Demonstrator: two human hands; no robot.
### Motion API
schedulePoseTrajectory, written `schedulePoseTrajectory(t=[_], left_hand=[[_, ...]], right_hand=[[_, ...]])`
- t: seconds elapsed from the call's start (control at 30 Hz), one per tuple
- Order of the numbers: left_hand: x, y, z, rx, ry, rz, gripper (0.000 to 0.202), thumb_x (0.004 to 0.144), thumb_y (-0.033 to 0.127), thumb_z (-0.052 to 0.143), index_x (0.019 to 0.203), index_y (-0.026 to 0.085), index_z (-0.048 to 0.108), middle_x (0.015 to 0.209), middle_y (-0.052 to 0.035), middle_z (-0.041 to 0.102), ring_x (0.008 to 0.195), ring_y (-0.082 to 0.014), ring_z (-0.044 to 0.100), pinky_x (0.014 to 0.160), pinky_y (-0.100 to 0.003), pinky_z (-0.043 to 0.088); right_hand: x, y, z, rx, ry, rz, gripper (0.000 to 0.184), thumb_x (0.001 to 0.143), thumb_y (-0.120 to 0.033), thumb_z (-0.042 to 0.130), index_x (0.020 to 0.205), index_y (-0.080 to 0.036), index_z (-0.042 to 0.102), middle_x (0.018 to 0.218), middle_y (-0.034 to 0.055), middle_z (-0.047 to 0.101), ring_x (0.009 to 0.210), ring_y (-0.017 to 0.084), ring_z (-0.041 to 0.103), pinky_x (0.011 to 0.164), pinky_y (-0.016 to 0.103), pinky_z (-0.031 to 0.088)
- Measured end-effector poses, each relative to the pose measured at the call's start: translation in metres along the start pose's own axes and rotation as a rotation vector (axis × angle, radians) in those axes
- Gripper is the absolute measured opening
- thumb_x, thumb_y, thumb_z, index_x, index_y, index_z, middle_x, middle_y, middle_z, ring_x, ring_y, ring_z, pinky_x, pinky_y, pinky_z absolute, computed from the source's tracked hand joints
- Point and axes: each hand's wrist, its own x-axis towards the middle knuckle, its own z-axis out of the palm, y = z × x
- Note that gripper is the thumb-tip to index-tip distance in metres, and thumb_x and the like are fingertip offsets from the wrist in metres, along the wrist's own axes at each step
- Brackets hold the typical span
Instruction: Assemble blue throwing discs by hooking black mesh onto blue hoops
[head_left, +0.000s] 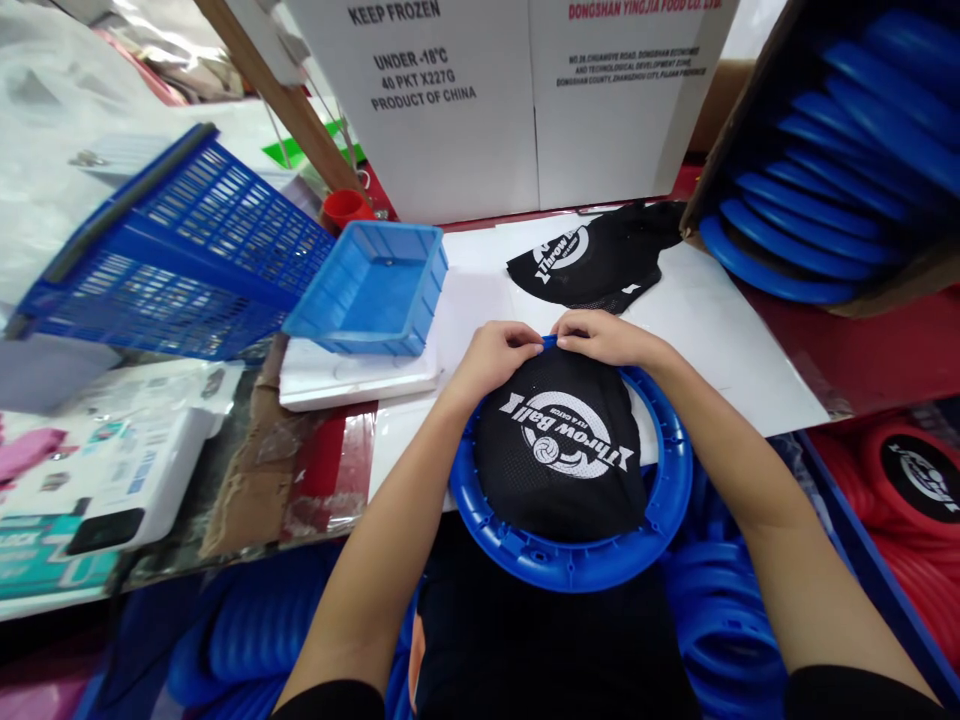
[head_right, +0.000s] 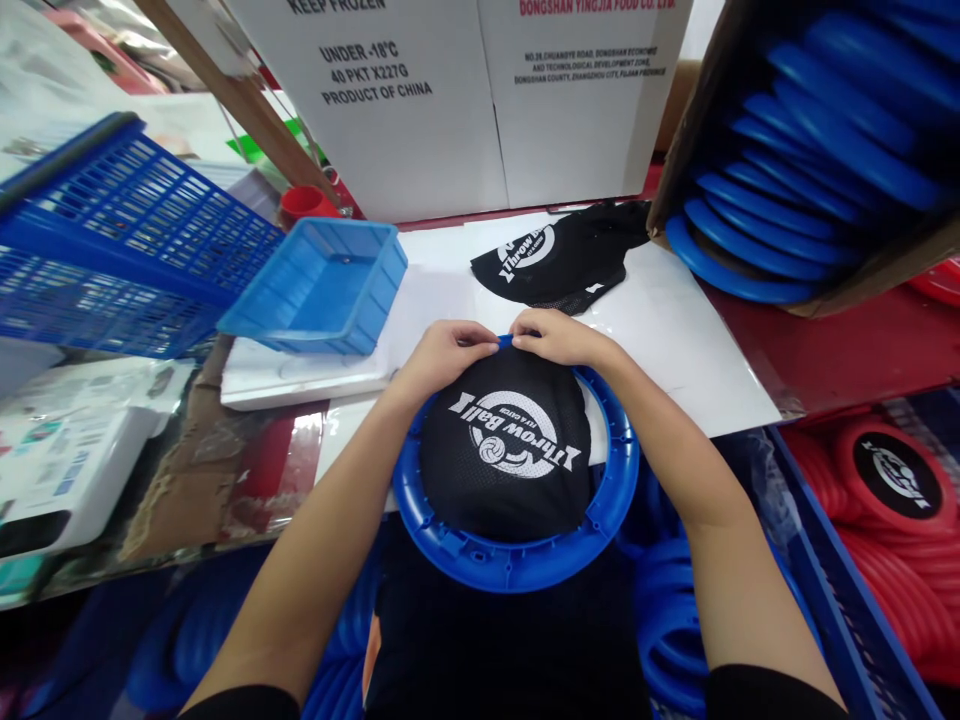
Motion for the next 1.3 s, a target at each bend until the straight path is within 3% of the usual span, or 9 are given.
schedulePoseTrajectory(t=[0.2, 0.3, 0.6, 0.8, 1.0, 1.13, 1.2, 1.3], left_hand=[[-0.009, 0.012, -0.003, 0.177, -0.038, 0.246, 0.019, 0.094, 0.026, 0.061, 0.100, 0.021, 0.078, 0.108, -0.0072, 0.079, 0.102, -0.0234, 0.070, 0.095, -0.039, 0.053], [-0.009, 0.012, -0.001, 0.340, -0.110, 0.332, 0.018, 0.098, 0.029, 0.060, 0.097, 0.022, 0.077, 0.103, -0.0070, 0.078, 0.102, -0.0245, 0.068, 0.098, -0.042, 0.051], [-0.009, 0.008, 0.002, 0.511, -0.149, 0.355, 0.024, 0.102, 0.034, 0.056, 0.097, 0.019, 0.073, 0.102, -0.0108, 0.070, 0.102, -0.0274, 0.062, 0.096, -0.043, 0.049], [-0.011, 0.007, 0.006, 0.536, -0.132, 0.363, 0.020, 0.100, 0.036, 0.062, 0.106, 0.021, 0.073, 0.111, -0.0101, 0.071, 0.107, -0.0276, 0.063, 0.099, -0.043, 0.049], [-0.011, 0.008, 0.007, 0.664, -0.180, 0.452, 0.025, 0.106, 0.029, 0.049, 0.105, 0.019, 0.073, 0.109, -0.0121, 0.072, 0.103, -0.0274, 0.063, 0.097, -0.044, 0.050], [-0.014, 0.018, 0.007, 0.780, -0.167, 0.348, 0.027, 0.107, 0.027, 0.046, 0.108, 0.019, 0.072, 0.107, -0.0116, 0.071, 0.103, -0.0274, 0.063, 0.094, -0.042, 0.051], [-0.017, 0.025, 0.007, 0.847, -0.116, 0.240, 0.027, 0.107, 0.027, 0.045, 0.109, 0.018, 0.071, 0.107, -0.0122, 0.070, 0.105, -0.0285, 0.063, 0.093, -0.041, 0.052], [-0.022, 0.032, 0.003, 0.882, -0.029, 0.065, 0.026, 0.107, 0.028, 0.046, 0.110, 0.017, 0.069, 0.120, -0.0151, 0.064, 0.110, -0.0310, 0.065, 0.089, -0.041, 0.054]], right_hand=[[0.001, -0.002, 0.006, -0.097, 0.064, -0.001, 0.016, 0.094, -0.027, 0.058, 0.088, -0.018, 0.070, 0.095, 0.0086, 0.073, 0.091, 0.022, 0.064, 0.086, 0.035, 0.046], [0.003, -0.001, 0.009, -0.100, 0.056, -0.021, 0.014, 0.093, -0.026, 0.059, 0.085, -0.018, 0.067, 0.094, 0.0077, 0.071, 0.090, 0.022, 0.062, 0.086, 0.034, 0.045], [0.005, -0.003, 0.008, -0.148, 0.033, -0.042, 0.011, 0.092, -0.018, 0.056, 0.083, -0.019, 0.062, 0.089, 0.0058, 0.064, 0.086, 0.020, 0.056, 0.081, 0.033, 0.042], [0.015, 0.006, 0.002, -0.057, -0.098, 0.045, 0.009, 0.090, -0.021, 0.062, 0.083, -0.017, 0.067, 0.085, 0.0026, 0.065, 0.081, 0.018, 0.056, 0.076, 0.030, 0.042], [0.010, 0.002, 0.011, -0.056, 0.024, 0.023, 0.008, 0.089, -0.018, 0.061, 0.084, -0.015, 0.068, 0.089, 0.0050, 0.066, 0.087, 0.019, 0.057, 0.083, 0.031, 0.042], [0.004, 0.000, 0.003, 0.022, 0.049, 0.053, 0.015, 0.092, -0.026, 0.060, 0.086, -0.015, 0.068, 0.085, 0.0034, 0.066, 0.083, 0.018, 0.059, 0.079, 0.031, 0.044], [-0.003, 0.001, -0.009, 0.037, 0.135, 0.057, 0.018, 0.092, -0.031, 0.060, 0.089, -0.016, 0.069, 0.089, 0.0043, 0.068, 0.085, 0.019, 0.061, 0.080, 0.032, 0.046], [-0.018, 0.005, -0.030, -0.003, 0.218, 0.043, 0.021, 0.091, -0.037, 0.063, 0.088, -0.018, 0.070, 0.101, 0.0076, 0.071, 0.095, 0.023, 0.065, 0.088, 0.037, 0.050]])
